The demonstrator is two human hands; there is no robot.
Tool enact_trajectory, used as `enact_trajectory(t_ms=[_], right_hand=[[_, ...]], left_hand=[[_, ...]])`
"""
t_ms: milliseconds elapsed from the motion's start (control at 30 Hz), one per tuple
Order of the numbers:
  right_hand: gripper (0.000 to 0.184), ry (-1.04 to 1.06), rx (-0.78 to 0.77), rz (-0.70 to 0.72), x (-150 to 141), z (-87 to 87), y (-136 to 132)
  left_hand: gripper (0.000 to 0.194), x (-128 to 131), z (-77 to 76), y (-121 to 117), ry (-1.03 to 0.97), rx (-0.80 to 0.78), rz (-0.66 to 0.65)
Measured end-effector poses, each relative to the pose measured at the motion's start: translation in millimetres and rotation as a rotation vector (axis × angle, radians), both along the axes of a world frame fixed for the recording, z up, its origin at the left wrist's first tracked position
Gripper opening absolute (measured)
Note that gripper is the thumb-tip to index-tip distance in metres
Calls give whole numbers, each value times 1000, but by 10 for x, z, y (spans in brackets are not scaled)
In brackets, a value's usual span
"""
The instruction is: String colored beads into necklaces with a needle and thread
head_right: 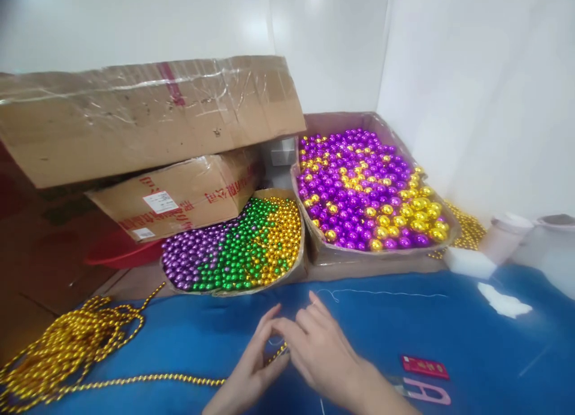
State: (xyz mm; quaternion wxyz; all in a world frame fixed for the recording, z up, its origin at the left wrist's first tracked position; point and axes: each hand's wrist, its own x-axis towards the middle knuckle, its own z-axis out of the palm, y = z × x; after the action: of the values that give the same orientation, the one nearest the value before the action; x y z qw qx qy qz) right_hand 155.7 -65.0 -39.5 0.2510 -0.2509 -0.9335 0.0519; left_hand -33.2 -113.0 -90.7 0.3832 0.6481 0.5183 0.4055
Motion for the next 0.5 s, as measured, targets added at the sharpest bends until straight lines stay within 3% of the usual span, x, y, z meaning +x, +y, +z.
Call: enact_trajectory(t_ms=[133,267,367,500], right_hand=[[42,-242,255,-105,-23,-156,99],[26,-268,344,-191,-90,-253,139],[15,-255,367,-167,-124,-224,135],[20,-120,393,-88,59,-64,144]], left_hand=[[58,-59,41,-34,34,17,24],[58,-89,104,-62,106,69,19],[62,-115,151,-108,203,148,1],[64,-256,295,-225,463,161,-39]])
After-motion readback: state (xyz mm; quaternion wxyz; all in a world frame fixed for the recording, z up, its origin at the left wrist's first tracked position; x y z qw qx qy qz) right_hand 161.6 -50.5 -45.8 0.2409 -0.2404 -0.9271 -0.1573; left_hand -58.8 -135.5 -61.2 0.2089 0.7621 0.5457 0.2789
